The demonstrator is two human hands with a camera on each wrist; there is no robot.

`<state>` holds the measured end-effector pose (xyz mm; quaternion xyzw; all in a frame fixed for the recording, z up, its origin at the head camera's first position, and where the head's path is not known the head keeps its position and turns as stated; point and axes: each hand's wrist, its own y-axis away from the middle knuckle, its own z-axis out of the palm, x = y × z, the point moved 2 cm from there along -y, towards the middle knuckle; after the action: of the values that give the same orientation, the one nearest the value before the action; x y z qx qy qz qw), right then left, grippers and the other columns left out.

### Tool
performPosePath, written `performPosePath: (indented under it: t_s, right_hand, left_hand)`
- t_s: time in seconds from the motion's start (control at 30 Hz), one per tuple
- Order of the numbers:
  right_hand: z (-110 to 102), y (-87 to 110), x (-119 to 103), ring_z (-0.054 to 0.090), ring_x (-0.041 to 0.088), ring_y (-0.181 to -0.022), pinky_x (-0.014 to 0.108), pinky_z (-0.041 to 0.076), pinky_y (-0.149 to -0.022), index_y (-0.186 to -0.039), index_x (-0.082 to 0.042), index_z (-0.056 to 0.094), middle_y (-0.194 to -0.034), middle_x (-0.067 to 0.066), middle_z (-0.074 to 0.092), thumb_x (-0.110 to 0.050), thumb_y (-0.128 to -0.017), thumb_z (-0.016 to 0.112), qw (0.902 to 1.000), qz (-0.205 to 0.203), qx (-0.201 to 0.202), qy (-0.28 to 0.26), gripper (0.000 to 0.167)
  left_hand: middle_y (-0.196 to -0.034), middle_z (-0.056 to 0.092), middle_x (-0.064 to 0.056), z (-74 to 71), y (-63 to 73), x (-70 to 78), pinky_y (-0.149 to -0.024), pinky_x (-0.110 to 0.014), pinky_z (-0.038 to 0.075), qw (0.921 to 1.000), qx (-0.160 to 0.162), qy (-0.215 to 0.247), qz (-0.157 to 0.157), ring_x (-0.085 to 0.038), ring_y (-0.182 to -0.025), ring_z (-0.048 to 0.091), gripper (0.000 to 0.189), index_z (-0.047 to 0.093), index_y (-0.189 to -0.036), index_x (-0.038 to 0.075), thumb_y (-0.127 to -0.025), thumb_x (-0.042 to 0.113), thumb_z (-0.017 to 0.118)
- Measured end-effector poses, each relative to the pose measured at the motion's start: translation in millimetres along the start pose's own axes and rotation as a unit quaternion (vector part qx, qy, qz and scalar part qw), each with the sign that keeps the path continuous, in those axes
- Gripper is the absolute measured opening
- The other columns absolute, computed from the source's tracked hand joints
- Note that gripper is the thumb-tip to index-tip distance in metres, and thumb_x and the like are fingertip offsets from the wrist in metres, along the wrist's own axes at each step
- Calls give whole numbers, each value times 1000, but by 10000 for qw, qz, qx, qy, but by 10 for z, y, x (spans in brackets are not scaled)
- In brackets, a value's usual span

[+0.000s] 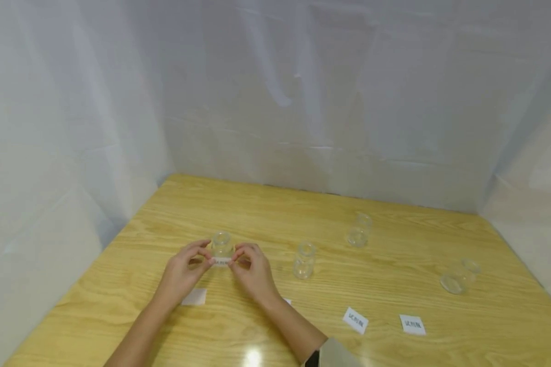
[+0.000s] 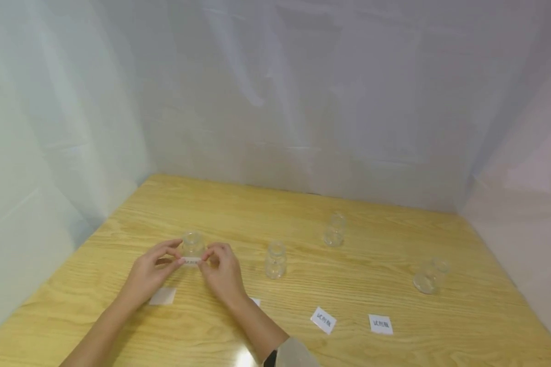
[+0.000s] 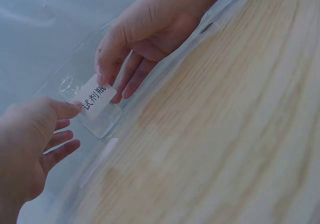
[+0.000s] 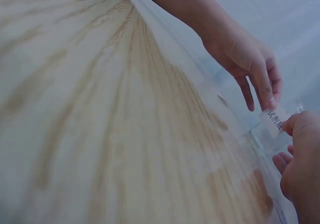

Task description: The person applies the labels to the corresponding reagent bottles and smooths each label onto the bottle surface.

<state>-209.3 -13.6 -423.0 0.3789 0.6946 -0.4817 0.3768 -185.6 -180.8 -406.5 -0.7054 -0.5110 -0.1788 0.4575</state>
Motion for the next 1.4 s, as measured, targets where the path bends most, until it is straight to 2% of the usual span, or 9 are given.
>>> performPosePath:
  t_s: [0.1, 0.27, 0.67, 0.97, 1.2, 1.4]
  right_hand:
    - [-2, 0, 10, 54, 30, -102, 30, 48, -82, -83, -2, 58, -112, 15, 53, 1, -81, 65, 10000, -2, -9, -96, 8]
    - [5, -6, 28, 57, 28, -100, 25, 48, -82, -83, -1, 58, -110, 15, 54, 3, -82, 65, 9997, 36, -2, -223, 8]
    - [12, -22, 35, 59, 27, -97, 23, 48, -80, -82, -1, 57, -107, 15, 57, 5, -81, 65, 9996, 166, 76, -206, 10]
    - [-51, 10, -282, 58, 38, -95, 31, 49, -80, -81, 8, 55, -104, 25, 55, 12, -81, 61, 9995, 123, 122, -279, 7]
    - [21, -47, 1, 60, 26, -93, 24, 50, -77, -80, 1, 58, -102, 16, 59, 6, -81, 65, 9993, 256, 282, -64, 9]
    - [48, -70, 68, 62, 21, -90, 22, 50, -75, -80, -2, 59, -100, 13, 60, 3, -81, 67, 9987, 245, 440, -39, 9]
  left_hand:
    - [-121, 53, -23, 14, -2, -15, -78, -37, 50, 9998, -100, 178, -75, -39, -106, 53, 10, 59, -81, 2, -80, -3, 67]
    - [-122, 53, -23, 28, -5, -23, -79, -35, 50, 9995, -222, 169, -157, -38, -106, 54, 8, 58, -82, 2, -82, -1, 66]
    - [-121, 54, -23, 55, -14, -74, -80, -34, 49, 9989, -269, 130, -357, -35, -103, 57, 7, 58, -83, 1, -83, -1, 65]
    - [-121, 53, -23, 65, -14, -78, -81, -35, 49, 9988, -289, 122, -381, -36, -104, 55, 7, 58, -85, 0, -83, -1, 65]
    - [-120, 54, -23, 63, -16, -71, -80, -34, 49, 9992, -226, 125, -308, -36, -105, 55, 7, 58, -83, 0, -83, -3, 64]
    - [-118, 56, -22, 74, -15, -104, -80, -34, 49, 9993, -168, 124, -300, -35, -103, 56, 8, 58, -84, 1, -82, -2, 65]
